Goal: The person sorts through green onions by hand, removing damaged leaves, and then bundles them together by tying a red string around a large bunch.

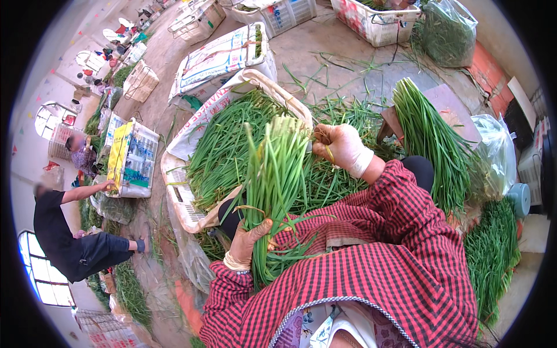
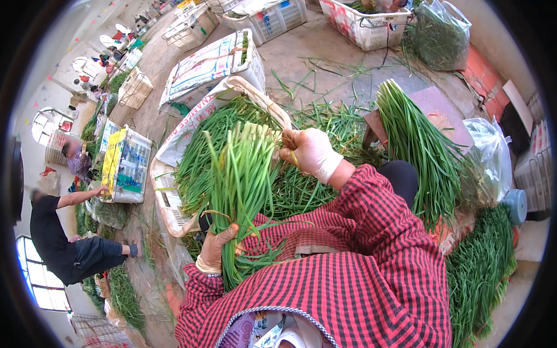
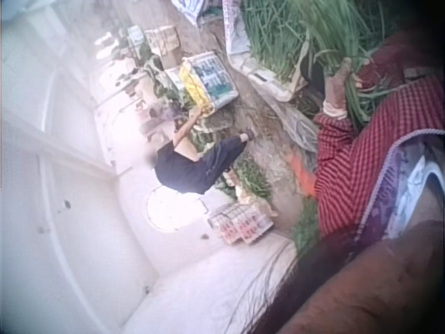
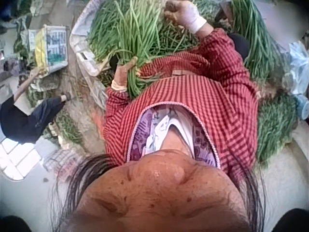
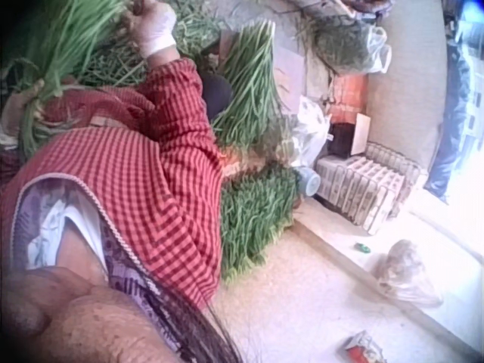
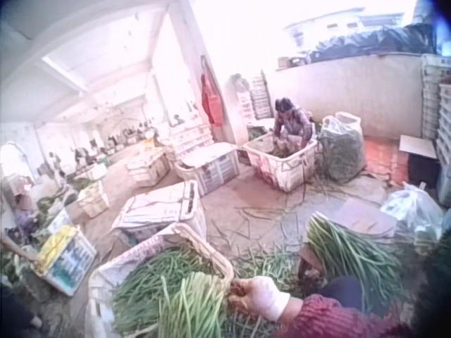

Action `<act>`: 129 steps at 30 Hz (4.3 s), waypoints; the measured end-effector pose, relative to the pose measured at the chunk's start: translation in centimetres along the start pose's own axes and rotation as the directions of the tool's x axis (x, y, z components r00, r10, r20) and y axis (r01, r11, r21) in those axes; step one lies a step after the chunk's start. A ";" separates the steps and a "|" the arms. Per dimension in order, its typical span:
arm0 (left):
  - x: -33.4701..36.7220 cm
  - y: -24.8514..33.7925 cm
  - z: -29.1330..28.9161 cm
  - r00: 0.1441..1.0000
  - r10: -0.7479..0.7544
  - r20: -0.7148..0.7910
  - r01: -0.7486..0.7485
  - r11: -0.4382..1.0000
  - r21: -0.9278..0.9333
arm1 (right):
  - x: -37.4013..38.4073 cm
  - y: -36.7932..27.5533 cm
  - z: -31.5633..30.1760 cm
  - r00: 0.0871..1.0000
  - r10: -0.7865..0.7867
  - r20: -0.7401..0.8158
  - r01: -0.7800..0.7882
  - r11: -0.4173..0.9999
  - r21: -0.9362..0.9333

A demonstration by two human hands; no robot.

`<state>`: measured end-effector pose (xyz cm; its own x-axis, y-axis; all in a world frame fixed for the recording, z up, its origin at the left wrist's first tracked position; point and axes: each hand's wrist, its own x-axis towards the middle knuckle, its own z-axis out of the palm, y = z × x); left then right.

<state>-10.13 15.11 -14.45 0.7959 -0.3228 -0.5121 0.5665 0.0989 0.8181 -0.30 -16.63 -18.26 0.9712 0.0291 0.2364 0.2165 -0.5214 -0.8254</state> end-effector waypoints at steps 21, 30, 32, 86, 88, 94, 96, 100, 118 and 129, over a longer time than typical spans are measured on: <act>0.6 -2.9 -1.2 0.978 0.195 -0.074 -0.166 0.941 0.294 | 0.4 -2.0 0.0 0.950 -0.313 0.008 0.303 0.911 -0.279; 0.0 -2.6 -0.8 0.986 0.115 -0.118 -0.079 0.959 0.273 | 0.5 0.9 0.9 0.991 -0.003 -0.132 0.009 0.999 0.043; 0.2 -2.9 -1.2 0.993 0.068 -0.092 -0.045 0.972 0.231 | 1.2 5.3 -1.7 0.939 -0.025 -0.342 -0.029 0.988 -0.153; 0.2 -1.4 -4.0 0.668 0.737 0.102 -0.351 0.191 0.917 | -4.3 -0.3 -6.5 0.906 0.066 0.418 -0.369 0.607 0.704; 0.5 -0.9 -3.4 0.655 0.746 0.117 -0.364 0.176 0.915 | -4.2 0.9 -4.6 0.958 0.136 0.250 -0.222 0.907 0.357; 0.0 -0.4 -1.4 0.740 0.654 0.158 -0.337 0.157 0.928 | -3.3 -2.6 2.7 0.916 0.028 0.401 -0.169 0.932 0.320; 0.0 -0.4 -1.4 0.707 0.688 0.164 -0.296 0.076 0.952 | -3.5 -1.8 4.3 0.943 0.074 0.326 -0.225 0.861 0.455; 0.4 -0.4 -2.5 0.626 0.753 0.203 -0.225 -0.075 0.972 | -4.0 -1.9 4.1 0.909 0.049 0.413 -0.287 0.792 0.538; -1.3 0.6 -5.8 0.553 0.677 0.486 -0.139 -0.501 0.854 | -3.4 5.1 -4.9 0.991 0.076 0.113 0.017 0.758 -0.652; -0.1 0.0 -4.0 0.558 0.561 0.612 -0.290 -0.560 0.777 | -1.1 -4.2 3.0 0.818 -0.306 0.487 0.290 0.951 0.111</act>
<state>-9.37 18.95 -15.47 0.6308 -0.7006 0.3334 -0.7133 -0.6928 -0.1062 -1.94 -11.93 -16.55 0.7764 0.5987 0.1968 0.4986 -0.3926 -0.7728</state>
